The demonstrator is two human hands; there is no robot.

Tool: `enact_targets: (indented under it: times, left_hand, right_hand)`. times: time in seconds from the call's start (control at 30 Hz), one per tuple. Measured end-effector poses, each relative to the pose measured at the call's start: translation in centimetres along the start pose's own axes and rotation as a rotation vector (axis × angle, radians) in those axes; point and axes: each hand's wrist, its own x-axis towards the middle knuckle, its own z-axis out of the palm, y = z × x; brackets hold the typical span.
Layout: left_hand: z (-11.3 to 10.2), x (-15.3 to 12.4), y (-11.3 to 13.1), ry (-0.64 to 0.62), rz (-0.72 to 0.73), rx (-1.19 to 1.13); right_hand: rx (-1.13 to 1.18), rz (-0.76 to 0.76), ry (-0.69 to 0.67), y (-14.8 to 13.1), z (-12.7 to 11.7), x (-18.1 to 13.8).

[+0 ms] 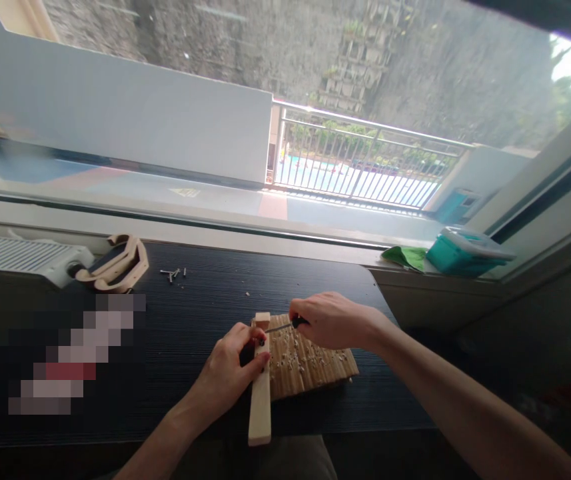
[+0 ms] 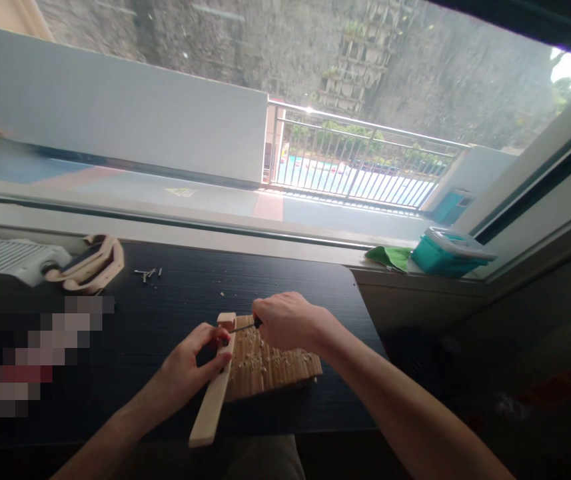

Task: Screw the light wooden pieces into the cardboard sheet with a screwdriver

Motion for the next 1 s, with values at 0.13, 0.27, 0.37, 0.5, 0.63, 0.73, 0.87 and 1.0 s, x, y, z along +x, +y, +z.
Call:
enact_targets:
  times: [0.13,0.27,0.37,0.5,0.63,0.73,0.87,1.0]
  left_hand:
    - [-0.1,0.0,0.3,-0.011,-0.039,-0.013]
    - [-0.1,0.2,0.6,-0.023,-0.059,-0.025]
    - [-0.2,0.4,0.9,-0.034,-0.08,-0.043]
    - [-0.3,0.5,0.9,-0.032,-0.093,-0.052]
    - [-0.3,0.3,0.6,-0.021,-0.084,-0.073]
    - [-0.1,0.2,0.4,-0.009,-0.079,-0.084]
    - [0.1,0.2,0.0,0.009,-0.054,-0.098]
    - [0.1,0.3,-0.2,0.011,-0.031,-0.111]
  right_hand:
    - [0.213,-0.026,0.023,1.5,3.6,0.0]
    - [0.37,-0.077,0.07,2.2,5.4,0.2]
    - [0.402,-0.087,0.074,2.5,5.5,0.3]
    - [0.357,-0.103,0.023,2.6,4.2,0.0]
    - [0.195,-0.031,0.038,1.6,0.9,-1.0]
    - [0.102,-0.056,0.066,0.2,-1.5,-1.2]
    - [-0.066,-0.127,0.053,-1.5,-2.9,-0.2]
    - [-0.135,-0.171,0.041,-2.3,-3.0,1.0]
